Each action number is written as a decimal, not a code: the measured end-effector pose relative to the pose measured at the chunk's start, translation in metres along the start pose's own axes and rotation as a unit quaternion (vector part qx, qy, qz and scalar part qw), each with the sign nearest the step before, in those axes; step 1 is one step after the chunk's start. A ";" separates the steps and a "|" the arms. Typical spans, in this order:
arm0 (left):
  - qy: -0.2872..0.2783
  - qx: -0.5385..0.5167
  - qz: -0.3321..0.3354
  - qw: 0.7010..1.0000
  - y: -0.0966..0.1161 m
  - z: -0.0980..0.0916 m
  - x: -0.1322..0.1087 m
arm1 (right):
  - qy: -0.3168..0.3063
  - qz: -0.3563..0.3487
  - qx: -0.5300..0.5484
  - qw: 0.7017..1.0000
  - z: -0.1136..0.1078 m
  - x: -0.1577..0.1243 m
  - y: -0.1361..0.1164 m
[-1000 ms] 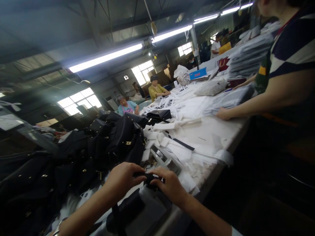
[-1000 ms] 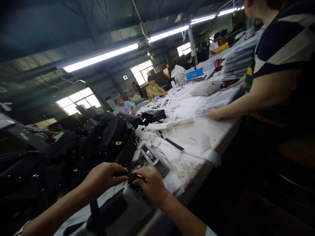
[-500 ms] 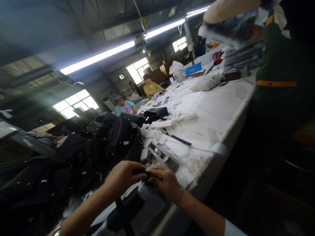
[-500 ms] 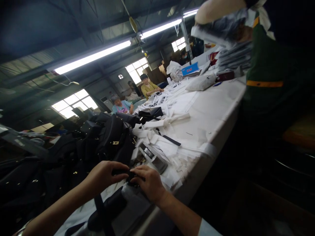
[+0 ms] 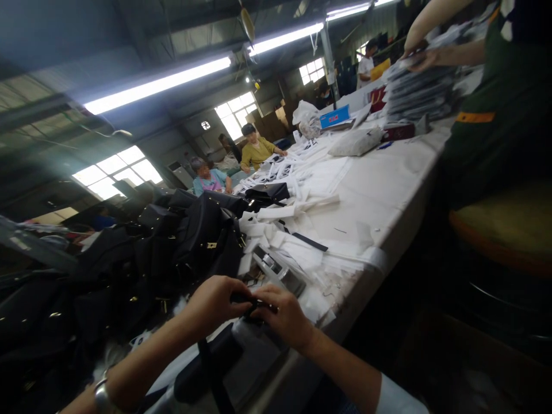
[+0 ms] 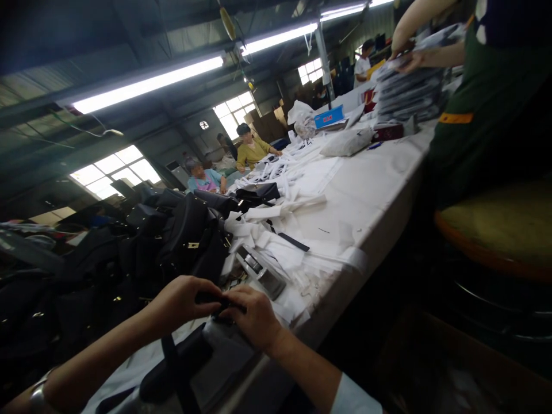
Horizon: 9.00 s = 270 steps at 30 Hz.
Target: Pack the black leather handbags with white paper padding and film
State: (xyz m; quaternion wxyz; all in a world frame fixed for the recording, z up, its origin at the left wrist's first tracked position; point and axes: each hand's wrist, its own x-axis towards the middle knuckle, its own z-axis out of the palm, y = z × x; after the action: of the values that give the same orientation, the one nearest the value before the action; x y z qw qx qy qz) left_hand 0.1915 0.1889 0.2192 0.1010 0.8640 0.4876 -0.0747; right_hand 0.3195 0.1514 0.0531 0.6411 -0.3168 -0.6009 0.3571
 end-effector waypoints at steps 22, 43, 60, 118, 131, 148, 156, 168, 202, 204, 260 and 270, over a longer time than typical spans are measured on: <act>0.022 -0.151 -0.030 0.988 -0.022 0.023 -0.020 | -0.064 0.147 0.004 0.987 -0.015 0.018 -0.013; 0.060 -0.097 0.028 0.993 -0.010 0.032 -0.015 | -0.095 0.182 0.046 0.978 -0.019 0.030 -0.020; 0.126 -0.079 0.016 0.989 -0.001 0.050 -0.023 | -0.232 0.337 0.137 0.902 -0.032 0.050 -0.012; 0.123 -0.106 0.017 0.986 -0.018 0.060 -0.018 | -0.131 0.130 -0.152 0.971 -0.040 0.021 0.006; 0.097 -0.097 0.000 0.991 -0.015 0.057 -0.024 | -0.178 0.140 0.052 0.973 -0.030 0.024 0.009; 0.096 -0.152 -0.156 0.971 -0.020 0.061 -0.085 | -0.186 0.194 0.076 0.960 0.015 -0.004 -0.003; 0.104 -0.315 -0.244 0.911 -0.022 0.080 -0.085 | -0.205 0.201 0.100 0.953 0.018 -0.005 -0.001; 0.122 -0.298 -0.290 0.901 -0.015 0.083 -0.083 | -0.253 0.243 0.154 0.924 0.017 0.003 0.001; 0.135 -0.371 -0.240 0.887 -0.024 0.094 -0.087 | -0.242 0.187 0.058 0.950 0.019 0.001 -0.009; 0.125 -0.360 -0.233 0.895 -0.026 0.094 -0.088 | -0.223 0.172 0.047 0.958 0.018 -0.002 -0.008; 0.119 -0.244 -0.245 0.931 -0.030 0.088 -0.083 | -0.237 0.358 0.133 0.894 0.021 0.007 -0.005; 0.124 -0.247 -0.264 0.924 -0.025 0.092 -0.084 | -0.243 0.344 0.125 0.898 0.024 0.000 -0.009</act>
State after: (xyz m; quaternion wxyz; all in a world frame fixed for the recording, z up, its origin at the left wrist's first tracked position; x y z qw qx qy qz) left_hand 0.1238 0.1093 0.1471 0.2269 0.6539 0.7097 0.1315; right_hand 0.2963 0.1459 0.0629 0.3466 -0.3241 -0.5422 0.6934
